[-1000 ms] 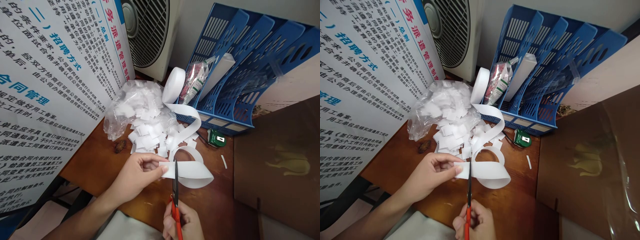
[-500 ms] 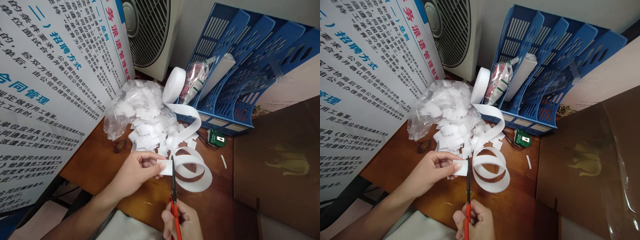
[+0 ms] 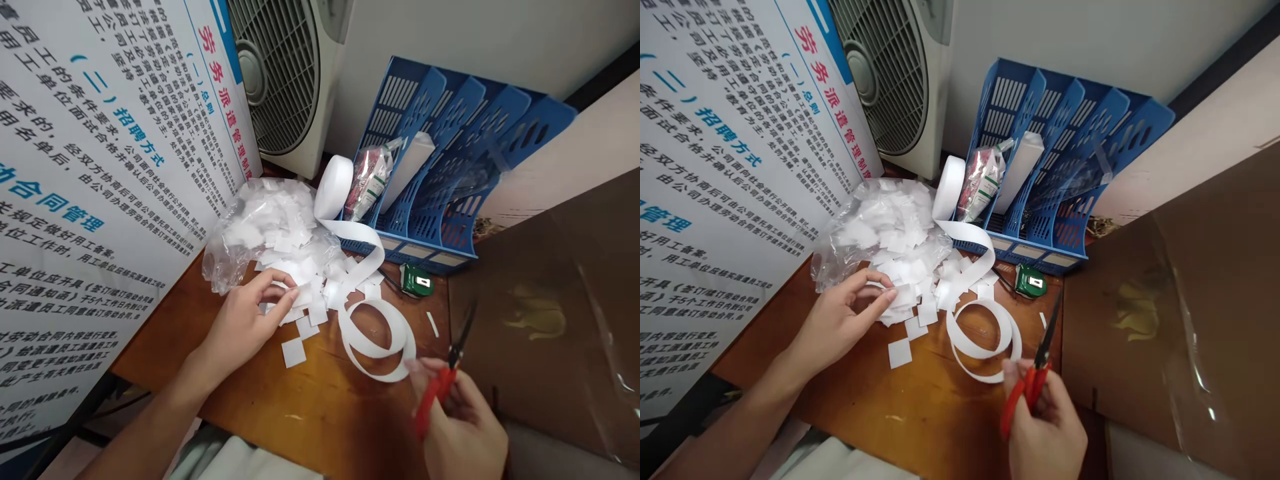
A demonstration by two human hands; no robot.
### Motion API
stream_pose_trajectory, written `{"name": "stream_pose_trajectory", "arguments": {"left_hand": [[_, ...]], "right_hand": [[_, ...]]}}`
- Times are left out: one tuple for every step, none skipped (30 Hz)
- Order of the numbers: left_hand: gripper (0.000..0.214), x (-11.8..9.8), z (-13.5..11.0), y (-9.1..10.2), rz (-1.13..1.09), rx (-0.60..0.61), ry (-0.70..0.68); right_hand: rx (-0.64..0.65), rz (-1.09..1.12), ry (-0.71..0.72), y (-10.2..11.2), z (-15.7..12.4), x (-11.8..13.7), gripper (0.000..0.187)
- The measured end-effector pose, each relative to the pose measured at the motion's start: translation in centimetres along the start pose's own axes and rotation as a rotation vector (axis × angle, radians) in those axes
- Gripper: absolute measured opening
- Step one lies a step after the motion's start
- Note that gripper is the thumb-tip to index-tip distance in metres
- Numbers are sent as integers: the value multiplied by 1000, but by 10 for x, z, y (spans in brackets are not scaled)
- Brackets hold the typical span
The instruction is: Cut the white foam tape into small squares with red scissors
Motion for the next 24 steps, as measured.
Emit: {"name": "stream_pose_trajectory", "arguments": {"left_hand": [[16, -1, 3, 2, 48, -13, -31], [16, -1, 6, 3, 86, -22, -67], [16, -2, 9, 4, 118, -32, -109], [16, -2, 11, 5, 147, -46, -154], [17, -1, 14, 5, 171, -62, -197], [17, 0, 16, 5, 187, -78, -223], [17, 2, 18, 5, 194, -81, -232], [18, 4, 20, 4, 191, -74, -226], [18, 6, 22, 4, 182, -60, -213], [17, 8, 24, 3, 174, -44, -201], [16, 9, 25, 3, 169, -32, -198], [15, 9, 26, 3, 170, -30, -204], [15, 8, 27, 3, 172, -34, -217], [14, 6, 27, 4, 173, -36, -229], [13, 3, 26, 6, 174, -31, -238], [12, -1, 23, 9, 175, -18, -245], [12, -5, 19, 11, 168, 22, -240], [12, -8, 14, 13, 160, 75, -235], [12, -11, 7, 14, 145, 168, -227], [12, -13, -3, 13, 98, 341, -184], [9, -12, -14, 11, 77, 501, -141], [7, -11, -25, 10, 92, 614, -109], [7, -8, -35, 8, 118, 678, -97], [8, -4, -45, 5, 144, 710, -100]], "right_hand": [[-73, -6, 55, 0, 14, 0, 41], [-82, -20, 57, -2, 27, -2, 41], [-87, -25, 62, -4, 38, -5, 42], [-75, -40, 57, -7, 48, -8, 43], [-56, -60, 51, -10, 55, -11, 44], [-38, -81, 49, -14, 61, -14, 45], [-19, -104, 50, -17, 65, -16, 44], [0, -125, 54, -20, 68, -17, 42], [17, -144, 60, -22, 70, -18, 38], [31, -161, 70, -24, 72, -18, 34], [36, -173, 83, -26, 74, -17, 32], [32, -180, 100, -26, 75, -15, 30], [16, -182, 120, -26, 77, -13, 30], [-11, -179, 142, -26, 78, -10, 31], [-49, -170, 169, -26, 79, -7, 31], [-94, -152, 198, -25, 80, -4, 32], [-145, -127, 231, -25, 80, -1, 32], [-197, -95, 267, -25, 79, 2, 31], [-248, -57, 304, -25, 78, 5, 31], [-294, -18, 340, -25, 76, 8, 31], [-332, 16, 375, -25, 74, 10, 31], [-364, 41, 405, -25, 72, 12, 29], [-387, 56, 433, -24, 71, 13, 27], [-404, 56, 458, -22, 70, 14, 25]]}}
Point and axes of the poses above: each hand's wrist, its own z-axis towards the middle knuckle, its own y-axis out of the back of the hand, x = y × z, the point moved 2 cm from there along z, towards the middle knuckle, and after that the axes turned 8 degrees about -x, right-handed, at the moved point
